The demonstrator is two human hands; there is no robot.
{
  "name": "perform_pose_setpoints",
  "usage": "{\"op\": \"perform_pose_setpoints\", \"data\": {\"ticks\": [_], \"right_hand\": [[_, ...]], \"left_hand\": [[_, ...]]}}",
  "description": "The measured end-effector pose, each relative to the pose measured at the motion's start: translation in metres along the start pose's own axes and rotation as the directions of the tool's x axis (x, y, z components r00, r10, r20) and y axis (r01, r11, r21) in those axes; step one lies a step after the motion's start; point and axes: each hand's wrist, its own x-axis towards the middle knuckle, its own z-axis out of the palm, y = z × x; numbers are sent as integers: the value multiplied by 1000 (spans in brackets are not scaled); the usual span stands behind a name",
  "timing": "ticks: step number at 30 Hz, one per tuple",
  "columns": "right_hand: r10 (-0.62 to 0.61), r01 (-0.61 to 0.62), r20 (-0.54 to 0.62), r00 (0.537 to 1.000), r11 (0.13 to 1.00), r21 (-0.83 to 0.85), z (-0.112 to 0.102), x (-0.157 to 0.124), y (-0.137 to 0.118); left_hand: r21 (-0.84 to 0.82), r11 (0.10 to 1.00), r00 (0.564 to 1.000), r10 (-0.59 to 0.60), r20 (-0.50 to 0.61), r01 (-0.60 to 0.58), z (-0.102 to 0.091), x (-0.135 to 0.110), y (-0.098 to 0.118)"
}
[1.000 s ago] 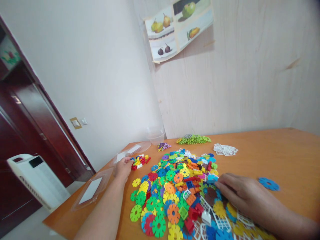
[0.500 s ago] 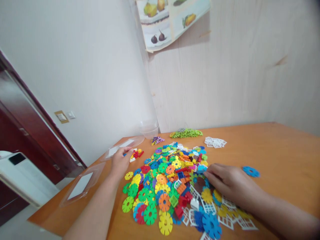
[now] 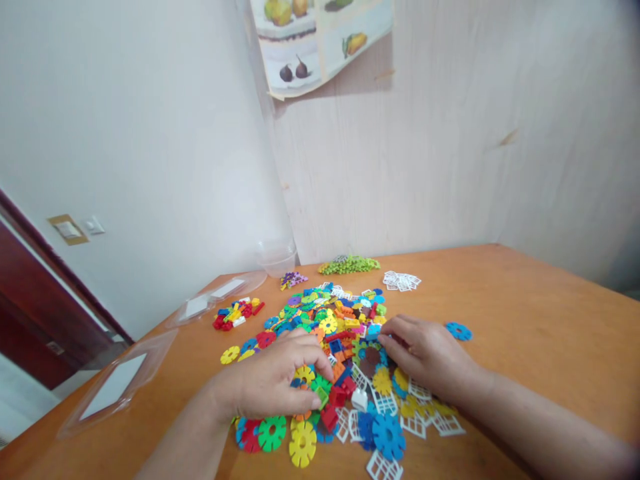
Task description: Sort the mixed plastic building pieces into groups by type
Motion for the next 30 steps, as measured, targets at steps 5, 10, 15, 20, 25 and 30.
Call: {"op": "perform_pose_setpoints", "data": {"ticks": [5, 10, 15, 20, 25, 30], "right_hand": [[-50, 52, -57, 997, 998, 26, 1, 1, -5], [-64, 66, -56, 996, 997, 35, 2, 3, -6], [-65, 68, -55, 996, 997, 48, 4, 3, -2], [-59, 65, -85, 995, 996, 67, 5, 1, 2], [-33, 41, -125, 992, 997, 63, 7, 0, 8], [-29, 37, -136, 990, 998, 57, 8, 0, 12]], "left_hand": [[37, 998, 998, -52, 37, 50, 6, -3, -1], [70, 996, 997, -57, 52, 53, 8, -4, 2], [60, 995, 996, -79, 45, 76, 9, -2, 4], [-82, 991, 990, -114, -86, 107, 5, -2, -14], [-377, 904, 807, -373, -458, 204, -11, 8, -72], [-463, 842, 383, -538, -751, 276, -33, 10, -155]]}}
